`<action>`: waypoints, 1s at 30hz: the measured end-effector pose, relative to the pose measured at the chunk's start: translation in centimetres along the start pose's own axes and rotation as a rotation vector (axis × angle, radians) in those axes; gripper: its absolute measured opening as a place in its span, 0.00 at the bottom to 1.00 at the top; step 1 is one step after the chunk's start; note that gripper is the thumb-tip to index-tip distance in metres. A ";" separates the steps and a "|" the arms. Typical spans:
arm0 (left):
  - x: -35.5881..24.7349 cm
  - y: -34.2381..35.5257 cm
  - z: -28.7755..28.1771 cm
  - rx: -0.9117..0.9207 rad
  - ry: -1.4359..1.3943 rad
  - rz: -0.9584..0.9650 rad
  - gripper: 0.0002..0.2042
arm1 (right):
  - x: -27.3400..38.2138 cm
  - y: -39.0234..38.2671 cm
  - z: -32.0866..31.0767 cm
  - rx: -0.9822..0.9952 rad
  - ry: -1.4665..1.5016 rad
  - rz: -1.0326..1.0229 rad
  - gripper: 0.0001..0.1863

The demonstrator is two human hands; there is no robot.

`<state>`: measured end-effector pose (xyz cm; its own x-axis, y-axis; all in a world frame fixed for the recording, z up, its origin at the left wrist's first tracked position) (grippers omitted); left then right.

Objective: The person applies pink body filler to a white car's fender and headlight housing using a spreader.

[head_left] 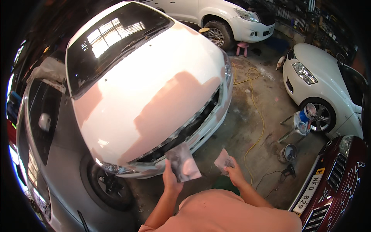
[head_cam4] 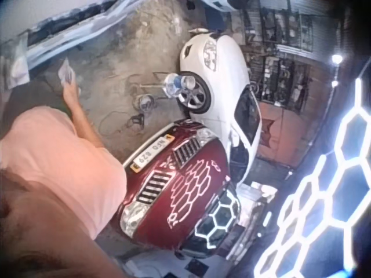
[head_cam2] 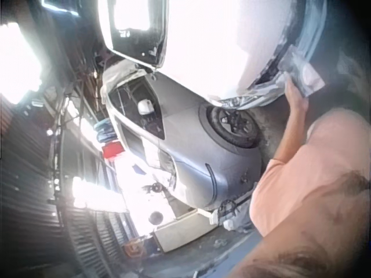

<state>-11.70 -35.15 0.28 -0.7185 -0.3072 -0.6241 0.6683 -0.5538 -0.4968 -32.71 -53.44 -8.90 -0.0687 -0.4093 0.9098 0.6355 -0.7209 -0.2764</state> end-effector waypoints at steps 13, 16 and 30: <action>21.8 15.4 31.6 0.413 0.428 -0.362 0.20 | 16.0 12.9 -28.6 -0.463 0.698 -0.253 0.26; 25.7 19.3 37.3 0.478 0.486 -0.431 0.23 | 17.2 16.4 -32.8 -0.479 0.766 -0.302 0.25; 33.4 45.9 72.8 0.738 0.465 -0.502 0.19 | 39.7 45.9 -48.5 -0.514 0.939 -0.332 0.27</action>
<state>-19.08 -127.20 0.58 -0.6319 0.3385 -0.6972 -0.0909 -0.9257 -0.3671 -43.56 -129.88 -0.45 -0.8664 -0.2573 0.4279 0.1001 -0.9291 -0.3561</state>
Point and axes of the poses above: each hand's wrist, its own y-axis towards the middle knuckle, its own z-axis out of the palm, x = y × z, the point moved 4 cm from there along y, towards the middle knuckle, and after that the axes turned 6 degrees about y, right-handed, at the moved point
